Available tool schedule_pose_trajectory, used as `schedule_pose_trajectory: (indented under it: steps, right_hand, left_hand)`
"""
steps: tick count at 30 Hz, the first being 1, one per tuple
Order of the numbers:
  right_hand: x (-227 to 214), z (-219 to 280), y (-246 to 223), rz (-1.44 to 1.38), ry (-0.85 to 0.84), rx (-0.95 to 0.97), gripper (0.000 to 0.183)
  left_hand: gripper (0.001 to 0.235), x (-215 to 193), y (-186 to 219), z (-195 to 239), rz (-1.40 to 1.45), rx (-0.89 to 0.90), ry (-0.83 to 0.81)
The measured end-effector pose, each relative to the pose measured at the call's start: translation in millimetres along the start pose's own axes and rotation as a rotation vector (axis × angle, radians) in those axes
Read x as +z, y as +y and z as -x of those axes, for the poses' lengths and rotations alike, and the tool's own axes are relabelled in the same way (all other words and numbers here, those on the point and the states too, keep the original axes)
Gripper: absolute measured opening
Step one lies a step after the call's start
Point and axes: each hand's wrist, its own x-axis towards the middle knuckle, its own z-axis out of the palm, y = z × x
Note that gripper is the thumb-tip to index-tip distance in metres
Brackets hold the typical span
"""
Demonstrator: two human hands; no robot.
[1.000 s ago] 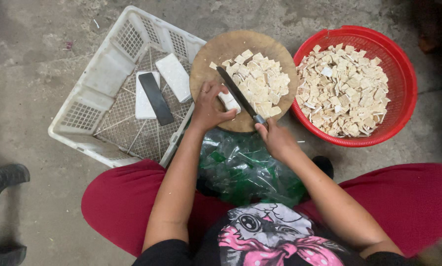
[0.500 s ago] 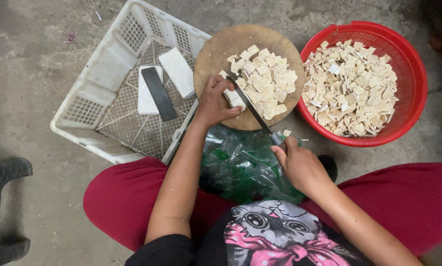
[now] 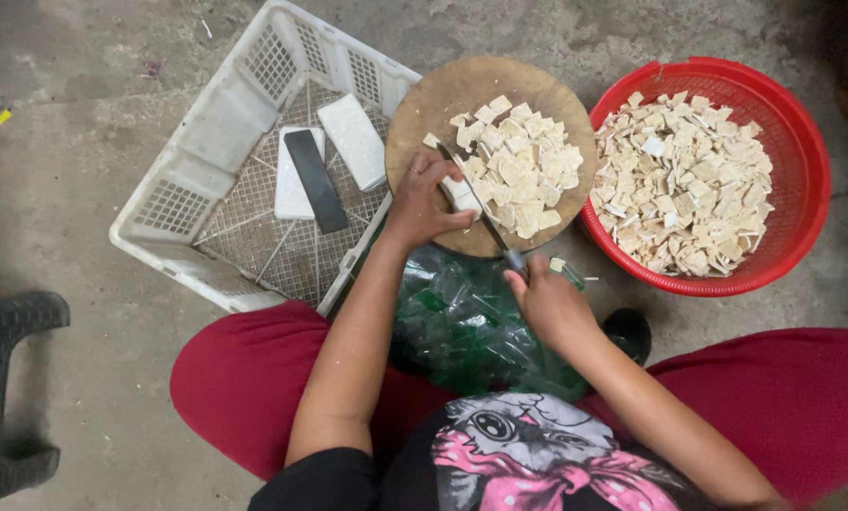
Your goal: The person sits on the floor and cuts blocks of white tofu into small cubes using a knife on a wooden cutting board. The person unwraps the tofu blocks from packaging, slices them into strips, and then dices them into cubes, transferring the finished pieces into a red basket.
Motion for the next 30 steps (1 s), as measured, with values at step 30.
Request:
schedule_pose_trajectory:
  steps: [30]
  right_hand:
    - [-11, 12, -5, -0.089, 0.04, -0.081, 0.048]
  left_hand:
    - [0.047, -4, -1, -3, 0.063, -0.029, -0.055]
